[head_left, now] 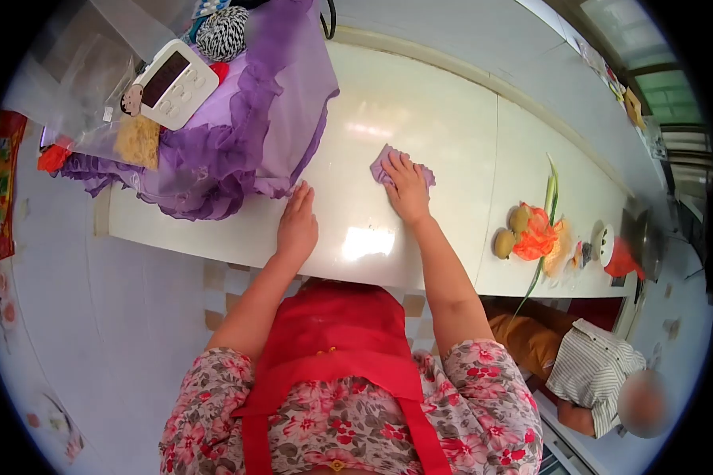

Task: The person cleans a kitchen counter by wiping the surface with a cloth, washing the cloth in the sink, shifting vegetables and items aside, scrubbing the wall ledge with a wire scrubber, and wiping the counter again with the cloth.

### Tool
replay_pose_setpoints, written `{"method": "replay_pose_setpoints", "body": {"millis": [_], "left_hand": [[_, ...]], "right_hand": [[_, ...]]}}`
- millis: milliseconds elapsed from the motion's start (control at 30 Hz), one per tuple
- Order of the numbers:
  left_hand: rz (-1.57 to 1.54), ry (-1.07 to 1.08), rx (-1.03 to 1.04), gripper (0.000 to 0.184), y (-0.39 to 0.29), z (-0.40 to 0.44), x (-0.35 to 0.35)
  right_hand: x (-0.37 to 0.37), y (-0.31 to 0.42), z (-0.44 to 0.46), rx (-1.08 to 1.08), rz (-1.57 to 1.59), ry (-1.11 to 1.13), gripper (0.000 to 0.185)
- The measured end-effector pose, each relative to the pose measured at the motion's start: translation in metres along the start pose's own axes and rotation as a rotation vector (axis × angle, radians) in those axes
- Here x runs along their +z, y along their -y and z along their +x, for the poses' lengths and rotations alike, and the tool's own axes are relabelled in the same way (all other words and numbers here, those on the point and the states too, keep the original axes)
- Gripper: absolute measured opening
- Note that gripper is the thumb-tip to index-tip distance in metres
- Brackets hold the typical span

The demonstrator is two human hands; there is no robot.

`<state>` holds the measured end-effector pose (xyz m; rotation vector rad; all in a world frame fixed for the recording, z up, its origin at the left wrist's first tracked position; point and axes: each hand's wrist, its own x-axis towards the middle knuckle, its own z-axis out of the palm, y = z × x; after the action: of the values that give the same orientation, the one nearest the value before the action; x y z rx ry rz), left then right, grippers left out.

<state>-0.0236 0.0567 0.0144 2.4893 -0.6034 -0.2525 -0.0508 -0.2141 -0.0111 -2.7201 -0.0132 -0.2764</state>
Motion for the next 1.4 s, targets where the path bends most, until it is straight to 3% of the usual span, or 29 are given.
{"method": "replay_pose_setpoints", "body": {"millis": [133,267,300,367,433,500,567,667,700,767,833,867,967,1033,1067,1100,1133,1200,1233,1300,1333,1400], "left_hand": [[-0.038,0.051,0.004,0.050,0.004,-0.015,0.001],[-0.073,0.092,0.041,0.049,0.005,-0.027,0.003],[-0.078,0.091,0.075,0.048,0.006,-0.032,0.004],[-0.085,0.096,0.094,0.048,0.006,-0.036,0.002],[-0.090,0.110,0.106,0.047,0.006,-0.043,0.003],[-0.100,0.130,0.074,0.047,0.006,-0.047,0.008],[-0.107,0.136,0.057,0.047,0.005,-0.052,0.013],[-0.102,0.127,0.037,0.049,0.003,-0.060,0.025],[-0.087,0.114,0.041,0.050,0.003,-0.061,0.028],[-0.090,0.102,0.044,0.050,0.002,-0.066,0.030],[-0.096,0.085,0.054,0.050,-0.001,-0.070,0.029],[-0.103,0.100,0.034,0.050,-0.001,-0.073,0.027],[-0.121,0.075,-0.006,0.049,-0.006,-0.079,0.020],[-0.128,0.057,-0.013,0.049,0.000,-0.088,0.013],[-0.124,0.041,-0.010,0.048,0.001,-0.090,0.013],[-0.124,0.025,-0.008,0.047,0.002,-0.092,0.014],[-0.130,0.017,-0.013,0.047,0.002,-0.095,0.014],[-0.167,0.081,-0.098,0.048,0.004,-0.099,0.012],[-0.166,0.069,-0.100,0.048,0.004,-0.098,0.014],[-0.193,0.086,-0.080,0.049,0.006,-0.102,0.013],[-0.199,0.102,-0.083,0.050,0.006,-0.105,0.009],[-0.185,0.073,0.017,0.051,0.016,-0.102,0.002]], "right_hand": [[0.017,0.040,-0.047,0.037,0.044,-0.049,0.038],[0.028,0.092,-0.086,0.079,0.321,-0.100,0.035],[0.025,0.096,-0.088,0.216,0.444,-0.076,0.034],[-0.001,0.097,-0.091,0.310,0.559,-0.404,0.034],[-0.006,0.054,-0.127,0.769,0.662,-0.534,0.038],[-0.047,0.032,-0.153,0.952,0.613,-0.561,0.038],[-0.043,0.001,-0.183,0.775,0.008,-0.549,0.038],[-0.009,0.019,-0.181,0.757,-0.318,-0.588,0.030],[-0.012,0.041,-0.162,0.883,-0.117,-0.453,0.022],[0.031,0.063,-0.156,0.714,-0.240,-0.450,0.028],[0.061,0.094,-0.143,0.774,0.147,-0.435,0.030],[0.058,0.112,-0.132,0.568,-0.050,-0.369,0.038],[0.049,0.114,-0.114,0.604,0.323,-0.416,0.043],[0.014,0.101,-0.130,0.590,0.286,-0.461,0.039],[0.001,0.095,-0.144,0.649,0.196,-0.565,0.032],[-0.033,0.098,-0.143,1.083,0.727,-0.541,0.027],[-0.016,0.079,-0.166,0.952,0.305,-0.612,0.023],[0.000,0.067,-0.175,1.073,0.625,-0.715,0.025],[0.016,0.077,-0.167,0.953,0.350,-0.706,0.026],[0.041,0.093,-0.141,0.488,-0.161,-0.591,0.031],[0.040,0.096,-0.134,0.474,-0.123,-0.587,0.031],[0.008,0.117,-0.107,0.915,0.831,-0.489,0.030]]}}
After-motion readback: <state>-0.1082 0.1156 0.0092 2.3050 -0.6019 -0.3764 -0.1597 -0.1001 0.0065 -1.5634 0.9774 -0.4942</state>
